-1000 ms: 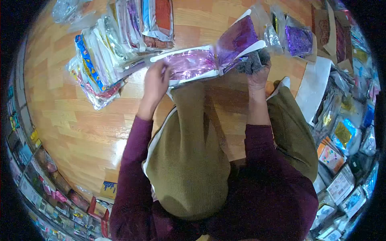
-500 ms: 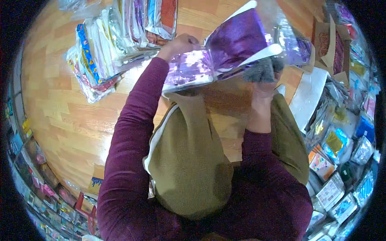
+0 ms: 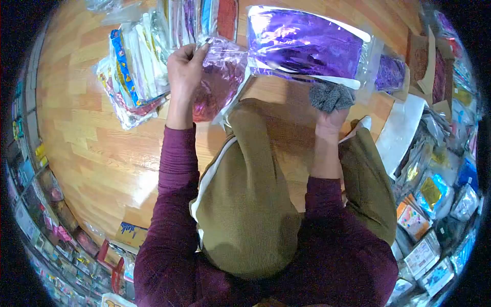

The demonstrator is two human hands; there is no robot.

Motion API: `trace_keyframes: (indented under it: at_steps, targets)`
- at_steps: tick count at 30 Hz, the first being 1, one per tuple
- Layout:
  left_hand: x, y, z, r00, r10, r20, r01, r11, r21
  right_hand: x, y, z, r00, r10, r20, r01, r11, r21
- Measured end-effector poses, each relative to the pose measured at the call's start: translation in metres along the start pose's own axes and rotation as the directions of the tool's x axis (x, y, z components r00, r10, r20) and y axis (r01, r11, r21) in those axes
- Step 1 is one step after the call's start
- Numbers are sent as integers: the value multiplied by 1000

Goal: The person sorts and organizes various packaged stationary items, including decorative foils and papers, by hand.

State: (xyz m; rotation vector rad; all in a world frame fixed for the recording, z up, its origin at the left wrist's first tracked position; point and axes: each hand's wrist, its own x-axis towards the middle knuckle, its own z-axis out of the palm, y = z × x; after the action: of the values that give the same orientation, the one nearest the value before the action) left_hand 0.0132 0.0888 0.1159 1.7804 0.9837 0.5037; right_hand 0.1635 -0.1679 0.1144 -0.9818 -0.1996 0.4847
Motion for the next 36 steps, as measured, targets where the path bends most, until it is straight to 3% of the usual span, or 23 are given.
trace_keyframes:
  at_steps: [3,5,8,11,12,13,14,15,17,19,20,21,22,23,24,25,27,29,30,31,33,34,36]
  targets:
    - [-3,-4,-7,996,-52,-75,46,996,-81,-4,10,4,994,35,-108,-25,996,89]
    - [-4,-1,-13,991,-67,-117,49,987,-151,-8,10,11,967,35,-253,-38,999,-8]
    - [-5,5,-18,985,-92,-143,66,982,-178,-10,9,16,983,65,-174,-47,993,107]
    - [-4,4,-27,974,-72,-215,52,994,-97,-14,10,12,995,56,-83,-53,998,37]
    - [-3,2,-32,961,-46,-273,48,999,3,-15,10,0,998,23,54,-40,943,330]
    - [6,-25,-51,878,13,-479,22,998,67,-18,8,-21,950,-101,-295,91,995,-49]
    - [7,-35,-83,824,-234,-516,193,972,-132,-22,1,-46,776,-329,-538,73,895,-441]
    - [8,-41,-107,791,-347,-504,165,915,-369,-27,-20,-73,867,-187,-462,53,956,-288]
    - [12,-45,-133,905,-145,-399,28,958,-285,-17,-44,-92,995,-52,-85,53,999,7]
    - [3,-34,-129,923,-84,-375,-26,960,-280,-25,-22,-74,894,-276,-354,105,895,-433]
    - [-6,-21,-124,943,-18,-332,-80,957,-278,-34,-24,-68,895,-257,-364,84,899,-430]
    - [-7,-17,-123,936,0,-351,-101,957,-272,-24,-21,-63,999,-12,-44,11,1000,-15]
    - [-9,-14,-122,927,-53,-370,-90,929,-359,-11,-17,-58,927,83,365,-214,918,335]
    - [-15,-13,-119,921,-126,-368,-57,892,-448,-9,-12,-63,924,82,374,-217,917,334]
    - [-22,-5,-115,941,-147,-306,-3,897,-441,-18,-9,-77,990,134,47,-142,952,272]
    - [-28,7,-106,969,-125,-212,-20,819,-574,-23,-12,-91,948,137,-286,-87,980,182]
    - [-32,17,-81,986,-137,-97,13,640,-768,-12,-32,-96,982,132,-136,-98,967,236]
    - [-33,10,-45,945,-324,-37,149,529,-836,-1,-58,-83,999,-2,-52,1,1000,-28]
    - [-35,4,-25,945,-325,34,193,473,-860,2,-62,-105,996,-64,57,62,997,37]
    - [-40,-5,-4,941,-321,104,238,414,-878,4,-67,-101,996,-70,55,68,997,29]
    - [-57,-31,40,856,-449,255,467,462,-754,7,-85,-76,946,-176,-273,146,981,-129]
    - [-69,-51,61,791,-510,339,581,451,-678,7,-87,-50,900,-311,-305,217,928,-304]
    - [-82,-68,78,711,-566,416,686,430,-587,8,-95,-56,909,-308,-280,225,930,-290]
